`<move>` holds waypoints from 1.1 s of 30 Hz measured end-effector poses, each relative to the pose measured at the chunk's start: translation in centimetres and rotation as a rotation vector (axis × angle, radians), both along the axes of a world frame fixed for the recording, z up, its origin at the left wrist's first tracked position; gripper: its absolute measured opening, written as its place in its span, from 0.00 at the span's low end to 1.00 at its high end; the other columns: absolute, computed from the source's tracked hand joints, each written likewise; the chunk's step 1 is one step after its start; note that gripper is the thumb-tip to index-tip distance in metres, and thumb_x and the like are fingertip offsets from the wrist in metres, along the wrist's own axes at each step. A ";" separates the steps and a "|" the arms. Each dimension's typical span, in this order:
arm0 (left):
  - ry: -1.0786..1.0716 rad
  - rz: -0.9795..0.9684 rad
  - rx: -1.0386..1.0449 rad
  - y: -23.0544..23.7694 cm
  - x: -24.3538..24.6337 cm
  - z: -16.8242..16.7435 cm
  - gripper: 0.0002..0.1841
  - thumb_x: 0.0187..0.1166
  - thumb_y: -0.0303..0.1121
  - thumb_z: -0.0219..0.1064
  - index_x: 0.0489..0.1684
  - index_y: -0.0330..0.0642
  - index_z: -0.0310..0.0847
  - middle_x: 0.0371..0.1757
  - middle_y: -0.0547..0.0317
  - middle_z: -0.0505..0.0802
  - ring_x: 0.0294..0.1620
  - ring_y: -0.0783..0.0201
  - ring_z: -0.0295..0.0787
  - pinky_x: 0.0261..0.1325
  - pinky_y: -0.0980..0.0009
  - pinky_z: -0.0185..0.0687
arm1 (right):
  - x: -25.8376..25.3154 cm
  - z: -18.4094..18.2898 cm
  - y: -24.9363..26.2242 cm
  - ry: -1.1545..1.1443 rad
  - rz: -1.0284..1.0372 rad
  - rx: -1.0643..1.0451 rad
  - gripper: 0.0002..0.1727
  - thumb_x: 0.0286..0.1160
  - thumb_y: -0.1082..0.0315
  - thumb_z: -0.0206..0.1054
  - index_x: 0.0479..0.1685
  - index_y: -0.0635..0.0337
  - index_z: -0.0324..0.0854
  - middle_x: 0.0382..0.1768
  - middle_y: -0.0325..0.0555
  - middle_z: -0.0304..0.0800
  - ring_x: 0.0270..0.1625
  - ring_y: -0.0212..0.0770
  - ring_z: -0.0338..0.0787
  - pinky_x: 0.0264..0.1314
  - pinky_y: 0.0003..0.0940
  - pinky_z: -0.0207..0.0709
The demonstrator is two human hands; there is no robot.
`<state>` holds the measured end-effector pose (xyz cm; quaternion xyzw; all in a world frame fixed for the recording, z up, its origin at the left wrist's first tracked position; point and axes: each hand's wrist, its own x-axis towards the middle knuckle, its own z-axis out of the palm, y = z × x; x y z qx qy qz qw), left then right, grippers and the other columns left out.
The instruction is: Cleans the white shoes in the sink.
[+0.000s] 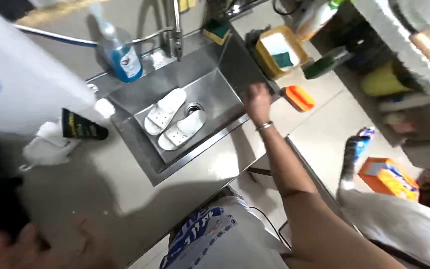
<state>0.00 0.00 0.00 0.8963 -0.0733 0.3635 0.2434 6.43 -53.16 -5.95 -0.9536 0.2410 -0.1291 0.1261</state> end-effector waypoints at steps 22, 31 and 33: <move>1.590 -0.132 0.083 -26.2 16.1 -15.5 0.41 0.84 0.49 0.69 0.86 0.24 0.60 0.80 0.19 0.73 0.82 0.27 0.70 0.83 0.34 0.61 | -5.1 4.1 -27.2 0.025 -0.389 0.512 0.30 0.69 0.55 0.81 0.57 0.73 0.82 0.48 0.71 0.89 0.53 0.66 0.89 0.60 0.69 0.78; 1.550 -0.049 0.028 -28.7 15.4 -14.1 0.42 0.84 0.47 0.69 0.86 0.22 0.57 0.80 0.18 0.73 0.82 0.27 0.69 0.84 0.36 0.61 | 10.2 4.5 -26.6 0.180 -0.070 0.434 0.33 0.68 0.49 0.81 0.62 0.67 0.83 0.58 0.69 0.88 0.64 0.68 0.87 0.66 0.72 0.76; 1.574 -0.002 0.037 -28.2 15.6 -14.7 0.41 0.84 0.47 0.69 0.84 0.20 0.59 0.77 0.17 0.75 0.80 0.26 0.72 0.81 0.35 0.64 | 12.2 3.6 -26.2 0.284 -0.063 0.382 0.33 0.69 0.50 0.80 0.64 0.69 0.82 0.61 0.70 0.87 0.67 0.70 0.86 0.67 0.74 0.75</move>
